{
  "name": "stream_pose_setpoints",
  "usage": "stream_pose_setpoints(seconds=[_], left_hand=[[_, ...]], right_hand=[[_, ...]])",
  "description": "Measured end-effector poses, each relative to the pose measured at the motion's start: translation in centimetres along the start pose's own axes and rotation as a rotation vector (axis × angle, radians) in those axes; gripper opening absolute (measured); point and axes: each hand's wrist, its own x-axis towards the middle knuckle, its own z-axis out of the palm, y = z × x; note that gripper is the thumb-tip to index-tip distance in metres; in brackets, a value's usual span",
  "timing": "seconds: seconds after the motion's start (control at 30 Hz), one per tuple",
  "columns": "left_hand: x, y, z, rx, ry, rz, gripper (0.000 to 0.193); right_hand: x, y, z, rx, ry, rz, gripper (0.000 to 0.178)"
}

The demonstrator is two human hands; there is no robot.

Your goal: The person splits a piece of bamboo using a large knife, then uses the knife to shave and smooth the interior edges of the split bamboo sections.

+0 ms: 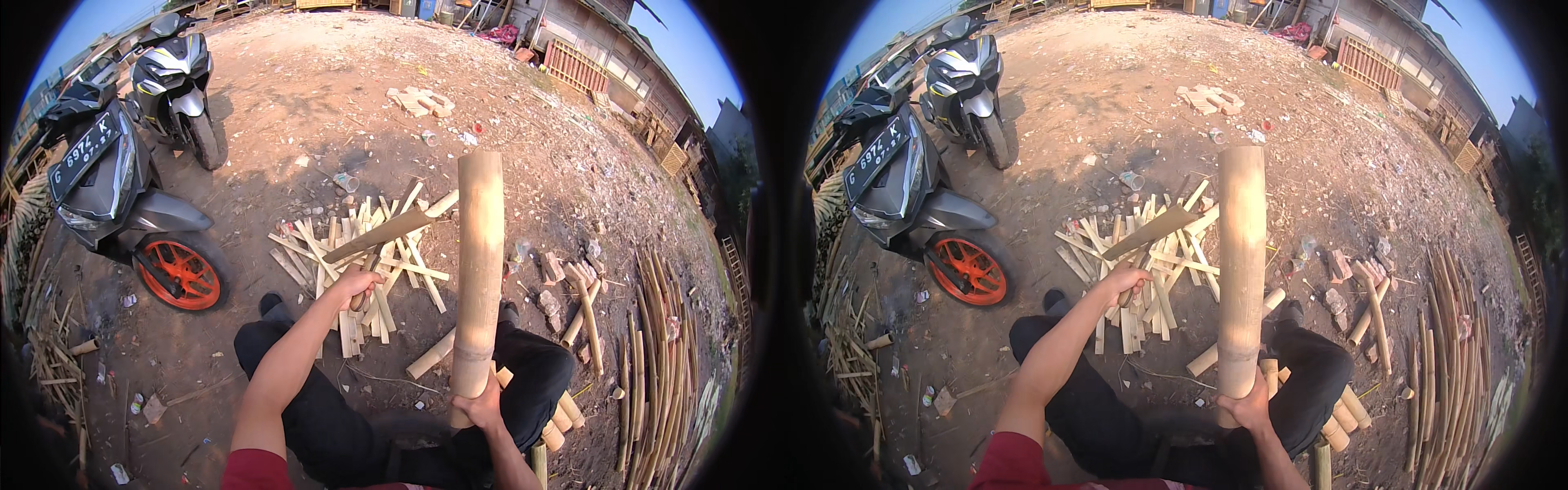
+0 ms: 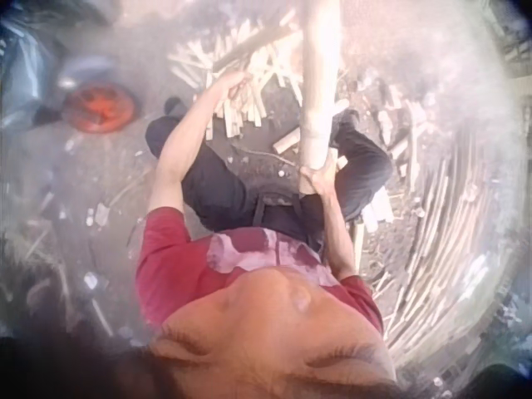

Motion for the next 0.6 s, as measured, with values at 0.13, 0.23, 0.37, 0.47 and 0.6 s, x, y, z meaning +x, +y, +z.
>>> stream_pose_setpoints(seconds=[0.13,0.23,0.37,0.47,0.6], left_hand=[[2.2,-0.8,-0.4,-0.147,-0.012,-0.071,0.014],[3.9,-1.4,-0.6,-0.251,-0.03,-0.086,0.012],[4.8,-2.4,-2.7,-0.222,-0.006,-0.076,0.011],[3.8,-1.0,-2.7,-0.205,0.017,-0.062,0.008],[2.1,3.1,3.0,-0.104,-0.076,0.052,0.011]], right_hand=[[2.1,-4.3,-1.9,-0.107,0.002,0.008,0.069],[3.7,-11.7,-6.2,-0.044,0.241,-0.284,0.074],[5.5,-21.2,-9.8,0.102,0.537,-0.729,0.082],[6.0,-20.8,-8.8,0.207,0.574,-0.78,0.078],[4.7,-7.5,-1.4,-0.347,0.14,-0.188,0.071]])
